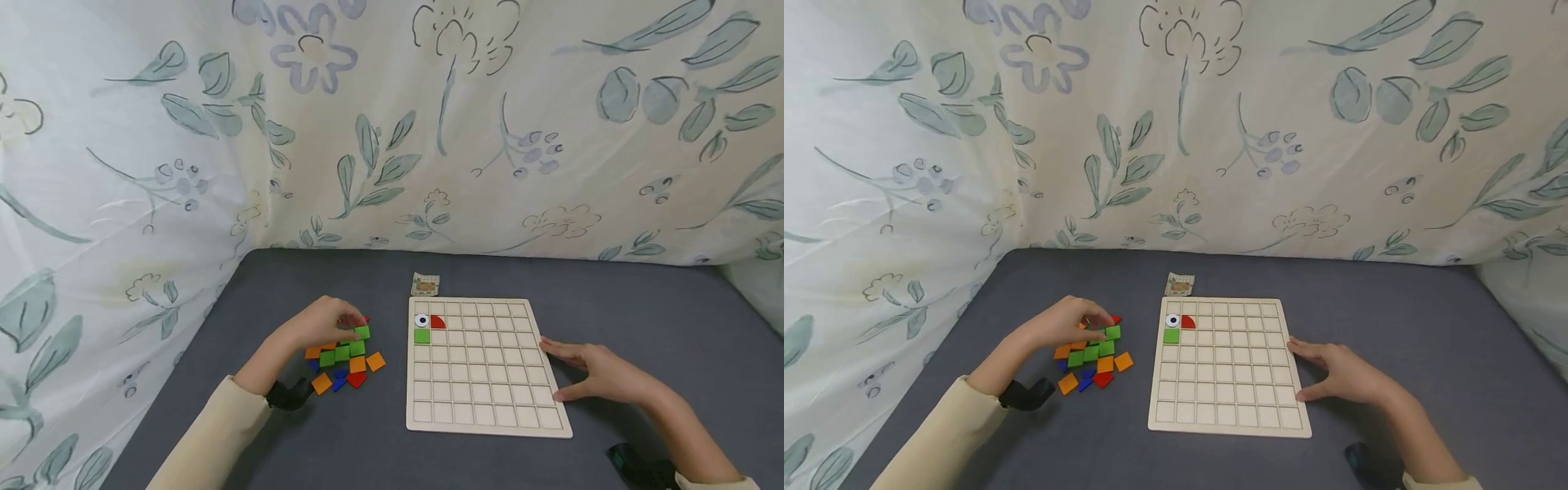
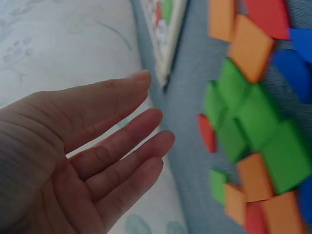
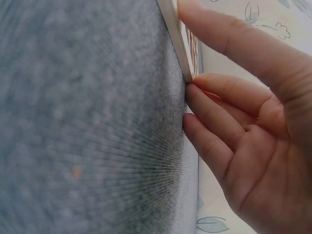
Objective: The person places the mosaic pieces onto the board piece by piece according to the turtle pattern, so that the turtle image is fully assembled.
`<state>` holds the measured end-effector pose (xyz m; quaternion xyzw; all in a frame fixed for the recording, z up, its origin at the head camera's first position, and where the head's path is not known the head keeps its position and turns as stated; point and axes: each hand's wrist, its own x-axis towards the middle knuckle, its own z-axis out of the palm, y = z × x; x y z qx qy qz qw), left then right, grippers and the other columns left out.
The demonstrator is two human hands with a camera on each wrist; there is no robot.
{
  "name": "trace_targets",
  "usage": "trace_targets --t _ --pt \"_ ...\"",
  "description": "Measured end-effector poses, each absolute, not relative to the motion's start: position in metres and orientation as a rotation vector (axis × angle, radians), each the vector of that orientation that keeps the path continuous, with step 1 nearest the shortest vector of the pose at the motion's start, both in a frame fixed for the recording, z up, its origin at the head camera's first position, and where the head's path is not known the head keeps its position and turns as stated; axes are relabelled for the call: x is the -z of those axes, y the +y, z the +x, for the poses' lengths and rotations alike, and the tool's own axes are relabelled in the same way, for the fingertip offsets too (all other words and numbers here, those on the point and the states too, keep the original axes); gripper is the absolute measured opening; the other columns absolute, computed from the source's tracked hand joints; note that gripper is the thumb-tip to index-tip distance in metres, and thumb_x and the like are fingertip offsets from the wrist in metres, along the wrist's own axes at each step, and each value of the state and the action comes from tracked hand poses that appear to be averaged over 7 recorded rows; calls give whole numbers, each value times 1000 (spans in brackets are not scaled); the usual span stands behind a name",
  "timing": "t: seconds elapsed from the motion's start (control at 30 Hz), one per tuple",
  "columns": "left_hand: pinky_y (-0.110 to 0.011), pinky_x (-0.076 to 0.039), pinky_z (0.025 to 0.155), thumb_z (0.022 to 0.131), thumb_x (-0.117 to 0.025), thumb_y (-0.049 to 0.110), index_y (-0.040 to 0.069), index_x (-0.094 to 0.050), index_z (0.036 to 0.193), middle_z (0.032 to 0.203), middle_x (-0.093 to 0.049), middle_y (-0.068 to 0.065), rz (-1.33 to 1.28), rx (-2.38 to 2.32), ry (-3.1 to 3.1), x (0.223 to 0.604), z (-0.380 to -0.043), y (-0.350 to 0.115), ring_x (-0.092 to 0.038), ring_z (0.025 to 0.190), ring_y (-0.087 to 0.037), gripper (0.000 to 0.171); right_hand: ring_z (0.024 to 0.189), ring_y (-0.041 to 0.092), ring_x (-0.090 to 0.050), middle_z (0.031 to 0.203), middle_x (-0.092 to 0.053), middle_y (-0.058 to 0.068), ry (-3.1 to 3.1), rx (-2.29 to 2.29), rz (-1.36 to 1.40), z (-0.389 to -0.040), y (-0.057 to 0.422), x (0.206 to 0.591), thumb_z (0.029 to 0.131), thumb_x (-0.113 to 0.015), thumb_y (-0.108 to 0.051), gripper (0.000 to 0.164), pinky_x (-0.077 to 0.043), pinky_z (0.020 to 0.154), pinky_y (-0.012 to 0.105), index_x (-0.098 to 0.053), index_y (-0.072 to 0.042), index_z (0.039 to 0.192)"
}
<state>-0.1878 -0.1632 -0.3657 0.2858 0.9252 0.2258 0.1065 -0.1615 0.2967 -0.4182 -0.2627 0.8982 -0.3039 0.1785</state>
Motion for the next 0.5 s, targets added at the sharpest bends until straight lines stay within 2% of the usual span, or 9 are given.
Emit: trace_targets --t 0.23,0.5 --pt "-32 -52 77 82 -69 14 4 -68 105 104 -67 -8 802 -623 2760 385 -186 -162 -64 95 -25 25 123 47 -36 142 -32 27 2553 852 -732 -160 298 418 70 -74 -45 91 -44 89 47 -37 2 138" --pt "-32 -52 74 82 -69 16 3 -69 105 102 -68 -8 779 -584 2780 393 -190 -155 -64 89 -22 26 123 47 -35 142 -31 26 2549 856 -744 -159 297 420 71 -74 -44 91 -43 89 48 -36 2 139"
